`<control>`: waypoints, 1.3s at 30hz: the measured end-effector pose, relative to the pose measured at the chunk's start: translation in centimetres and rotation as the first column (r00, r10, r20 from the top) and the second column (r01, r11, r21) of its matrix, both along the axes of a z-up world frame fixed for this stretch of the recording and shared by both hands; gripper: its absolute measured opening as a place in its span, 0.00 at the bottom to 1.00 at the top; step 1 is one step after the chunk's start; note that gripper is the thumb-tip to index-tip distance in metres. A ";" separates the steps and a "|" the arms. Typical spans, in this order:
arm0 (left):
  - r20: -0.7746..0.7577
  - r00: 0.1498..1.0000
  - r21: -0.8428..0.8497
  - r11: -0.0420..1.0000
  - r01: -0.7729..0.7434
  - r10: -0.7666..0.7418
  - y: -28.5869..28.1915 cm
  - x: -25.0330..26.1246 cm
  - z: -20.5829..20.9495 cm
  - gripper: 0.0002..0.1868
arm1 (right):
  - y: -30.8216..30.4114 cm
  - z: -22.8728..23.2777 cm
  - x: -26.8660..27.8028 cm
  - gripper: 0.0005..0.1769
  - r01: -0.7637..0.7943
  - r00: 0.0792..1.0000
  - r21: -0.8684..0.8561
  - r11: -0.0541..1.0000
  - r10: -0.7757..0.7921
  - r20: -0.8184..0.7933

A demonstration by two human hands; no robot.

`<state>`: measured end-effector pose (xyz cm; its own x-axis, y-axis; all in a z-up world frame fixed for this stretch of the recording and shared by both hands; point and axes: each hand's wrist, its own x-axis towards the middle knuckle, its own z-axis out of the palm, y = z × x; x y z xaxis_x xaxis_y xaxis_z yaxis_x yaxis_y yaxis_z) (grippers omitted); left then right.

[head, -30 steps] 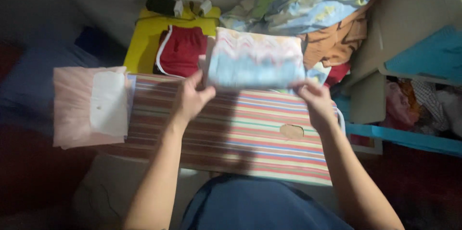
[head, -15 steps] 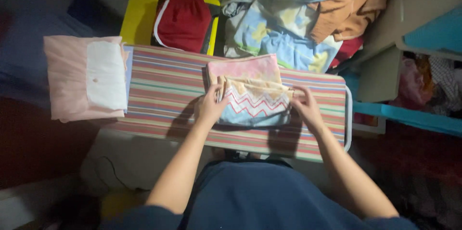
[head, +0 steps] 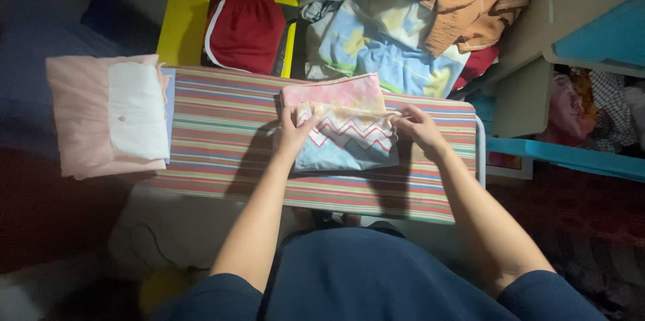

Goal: The recorder is folding several items of laundry on an ironing board, including a dress, a patterned top, and a pillowcase.

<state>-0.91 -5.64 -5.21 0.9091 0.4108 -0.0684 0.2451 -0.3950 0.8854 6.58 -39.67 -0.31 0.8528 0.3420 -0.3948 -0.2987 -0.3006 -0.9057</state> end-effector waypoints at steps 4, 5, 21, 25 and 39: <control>0.271 0.963 -0.048 0.999 0.021 -0.007 -0.8 -0.5 1.3 0.29 | 0.6 -1.1 0.2 0.08 0.188 0.982 0.311 0.932 -0.178 -0.060; 0.359 0.933 -0.073 0.997 0.006 0.020 -1.0 -0.8 2.1 0.28 | 0.7 -1.4 0.5 0.06 0.212 0.977 0.399 0.892 -0.207 -0.056; 0.273 0.917 0.554 0.827 0.097 -0.290 -5.2 5.2 9.3 0.14 | 1.5 -7.0 -3.5 0.17 0.365 0.890 0.037 0.930 -0.360 0.279; 0.076 0.909 0.620 0.734 0.278 -0.409 -8.9 9.5 7.8 0.18 | 2.1 -5.4 -6.2 0.19 0.306 0.792 -0.226 0.925 -0.116 0.600; -0.339 0.837 0.167 0.848 0.504 -0.430 -7.2 11.2 8.3 0.25 | 2.2 -3.9 -7.5 0.18 0.283 0.823 -0.587 0.759 0.122 0.554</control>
<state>10.26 -12.89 3.13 0.9527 -0.0217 -0.3030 0.1971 -0.7149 0.6709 -0.88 -37.48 -4.25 0.9931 0.1110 0.0390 0.1149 -0.8439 -0.5241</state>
